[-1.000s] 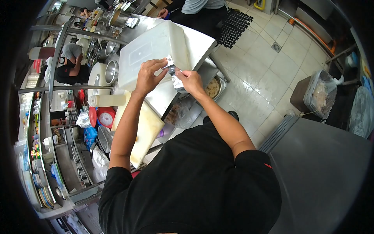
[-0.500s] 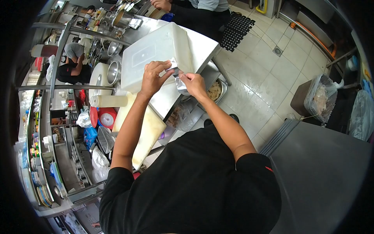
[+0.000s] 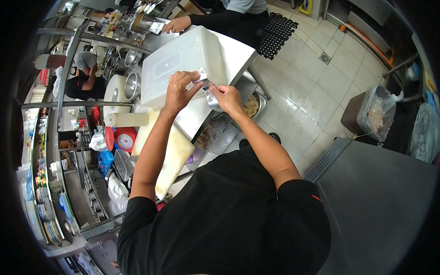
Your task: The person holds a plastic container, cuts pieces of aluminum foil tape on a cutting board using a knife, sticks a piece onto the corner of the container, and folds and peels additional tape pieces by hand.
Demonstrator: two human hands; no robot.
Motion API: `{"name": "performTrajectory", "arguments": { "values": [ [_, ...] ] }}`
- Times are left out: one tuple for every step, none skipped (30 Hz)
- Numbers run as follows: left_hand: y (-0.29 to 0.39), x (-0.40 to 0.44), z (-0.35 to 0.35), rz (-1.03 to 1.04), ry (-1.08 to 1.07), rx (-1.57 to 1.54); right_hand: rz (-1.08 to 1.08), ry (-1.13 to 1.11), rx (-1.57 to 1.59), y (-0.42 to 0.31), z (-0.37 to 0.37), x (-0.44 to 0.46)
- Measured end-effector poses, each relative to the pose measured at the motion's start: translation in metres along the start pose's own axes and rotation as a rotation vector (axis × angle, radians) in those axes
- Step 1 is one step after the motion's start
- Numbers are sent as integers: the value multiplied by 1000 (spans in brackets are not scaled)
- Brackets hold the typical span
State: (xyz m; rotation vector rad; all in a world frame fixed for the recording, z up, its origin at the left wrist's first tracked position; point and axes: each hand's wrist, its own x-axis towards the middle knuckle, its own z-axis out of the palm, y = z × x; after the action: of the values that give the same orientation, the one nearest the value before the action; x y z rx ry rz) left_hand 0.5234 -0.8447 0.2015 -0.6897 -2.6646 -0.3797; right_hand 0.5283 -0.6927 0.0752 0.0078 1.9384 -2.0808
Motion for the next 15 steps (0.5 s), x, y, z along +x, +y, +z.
{"name": "performTrajectory", "arguments": {
  "values": [
    [0, -1, 0, -17, -9, 4, -3, 4, 4, 0, 0, 0],
    [1, -1, 1, -34, -19, 7, -6, 7, 9, 1, 1, 0],
    [0, -1, 1, -34, -19, 7, -6, 7, 8, 3, 1, 1],
    [0, -1, 0, -30, -17, 4, 3, 3, 6, 4, 1, 2],
    [0, -1, 0, -27, -14, 0, 12, -1, 4, 5, 2, 3],
    [0, -1, 0, -28, -14, 0, 13, -2, 3, 5, 1, 3],
    [0, -1, 1, -21, -10, 0, 8, -5, 3, 5, 1, 3],
    [0, -1, 1, -13, -5, -1, 4, -7, 3, 6, 1, 3],
    [-1, -1, 1, -13, -5, -1, 5, -7, 3, 6, 1, 4],
    [-1, -1, 2, -15, -4, 2, -1, -4, 2, 7, 1, 4],
    [-1, -1, 2, -17, -3, 5, -7, -1, 1, 7, 1, 4],
    [-2, -1, 2, -17, -3, 4, -6, -1, 1, 7, 1, 4],
    [-1, -1, 2, -17, -3, 6, -4, -1, 5, 7, 1, 4],
    [-1, -2, 2, -17, -3, 8, -1, -1, 10, 6, 1, 3],
    [-1, -1, 2, -17, -3, 8, 0, -2, 10, 5, 1, 3]
  ]
}}
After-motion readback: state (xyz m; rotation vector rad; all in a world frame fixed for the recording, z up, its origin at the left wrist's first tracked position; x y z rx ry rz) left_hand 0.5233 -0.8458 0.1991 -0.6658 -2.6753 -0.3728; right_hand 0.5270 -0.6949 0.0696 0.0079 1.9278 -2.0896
